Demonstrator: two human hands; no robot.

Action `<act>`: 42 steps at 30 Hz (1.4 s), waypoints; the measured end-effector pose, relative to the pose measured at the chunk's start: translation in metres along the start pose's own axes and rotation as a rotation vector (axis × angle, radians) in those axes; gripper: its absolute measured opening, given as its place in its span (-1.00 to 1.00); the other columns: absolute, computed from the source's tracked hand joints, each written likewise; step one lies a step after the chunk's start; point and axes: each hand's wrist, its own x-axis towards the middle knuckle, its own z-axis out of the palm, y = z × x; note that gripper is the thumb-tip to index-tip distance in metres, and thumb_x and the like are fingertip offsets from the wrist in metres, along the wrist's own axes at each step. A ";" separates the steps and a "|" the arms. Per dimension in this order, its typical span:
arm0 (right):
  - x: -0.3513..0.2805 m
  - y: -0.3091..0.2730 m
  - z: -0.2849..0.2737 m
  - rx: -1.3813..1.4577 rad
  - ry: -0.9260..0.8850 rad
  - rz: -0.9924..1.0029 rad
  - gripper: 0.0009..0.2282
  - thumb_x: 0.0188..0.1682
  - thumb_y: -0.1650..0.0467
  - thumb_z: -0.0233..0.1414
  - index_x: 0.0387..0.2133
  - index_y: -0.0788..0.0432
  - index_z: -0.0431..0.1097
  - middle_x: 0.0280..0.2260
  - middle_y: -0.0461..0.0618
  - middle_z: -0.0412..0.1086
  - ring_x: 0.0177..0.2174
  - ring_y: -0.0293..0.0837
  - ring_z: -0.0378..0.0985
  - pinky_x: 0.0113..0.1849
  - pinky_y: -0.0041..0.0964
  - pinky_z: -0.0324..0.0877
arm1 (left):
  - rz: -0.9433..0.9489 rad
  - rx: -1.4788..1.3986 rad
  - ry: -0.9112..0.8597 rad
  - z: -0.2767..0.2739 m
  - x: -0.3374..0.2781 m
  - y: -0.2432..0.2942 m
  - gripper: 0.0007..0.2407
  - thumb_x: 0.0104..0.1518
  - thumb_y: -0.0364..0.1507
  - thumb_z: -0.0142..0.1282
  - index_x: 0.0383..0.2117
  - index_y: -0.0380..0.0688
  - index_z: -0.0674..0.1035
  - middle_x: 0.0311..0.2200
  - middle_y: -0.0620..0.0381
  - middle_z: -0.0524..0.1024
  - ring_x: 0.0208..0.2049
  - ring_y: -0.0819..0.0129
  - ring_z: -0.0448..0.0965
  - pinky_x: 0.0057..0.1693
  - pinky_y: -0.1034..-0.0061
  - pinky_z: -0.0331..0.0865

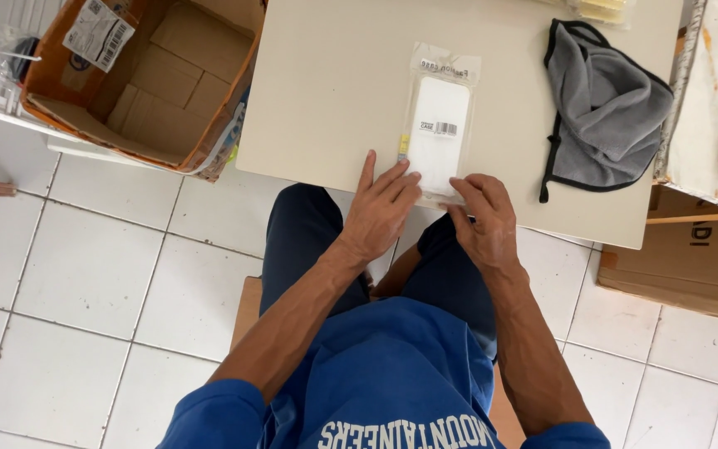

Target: The person picks up several packaged phone cases one at a time and wipes their plastic packaging with a cloth before placing them back on the table.

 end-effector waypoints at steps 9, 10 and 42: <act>0.005 0.002 0.002 0.127 -0.054 0.168 -0.95 0.01 0.60 0.23 -0.28 0.36 0.58 -0.33 0.21 0.46 -0.35 0.10 0.55 -0.34 -0.11 0.46 | 0.003 -0.084 -0.080 0.006 0.005 -0.037 -0.82 0.20 -0.32 0.25 -0.13 -0.01 0.61 -0.12 0.13 0.60 0.01 0.27 0.60 0.26 0.20 0.38; 0.008 0.000 0.000 0.152 -0.064 0.198 -0.96 0.01 0.61 0.22 -0.30 0.35 0.58 -0.36 0.19 0.47 -0.38 0.08 0.55 -0.35 -0.11 0.45 | 0.030 -0.092 -0.112 0.007 0.005 -0.040 -0.86 0.21 -0.29 0.23 -0.23 0.00 0.62 -0.17 0.18 0.58 -0.02 0.26 0.58 0.20 0.22 0.39; 0.031 -0.008 0.000 0.118 -0.160 0.785 -0.89 0.08 0.47 0.21 -0.40 0.31 0.57 -0.62 0.18 0.44 -0.58 -0.18 0.42 -0.57 -0.33 0.24 | -0.663 -0.477 -0.114 -0.034 0.051 -0.023 -0.55 0.08 -0.44 0.37 0.11 -0.07 0.46 -0.05 0.03 0.44 0.15 0.09 0.27 0.36 0.15 0.14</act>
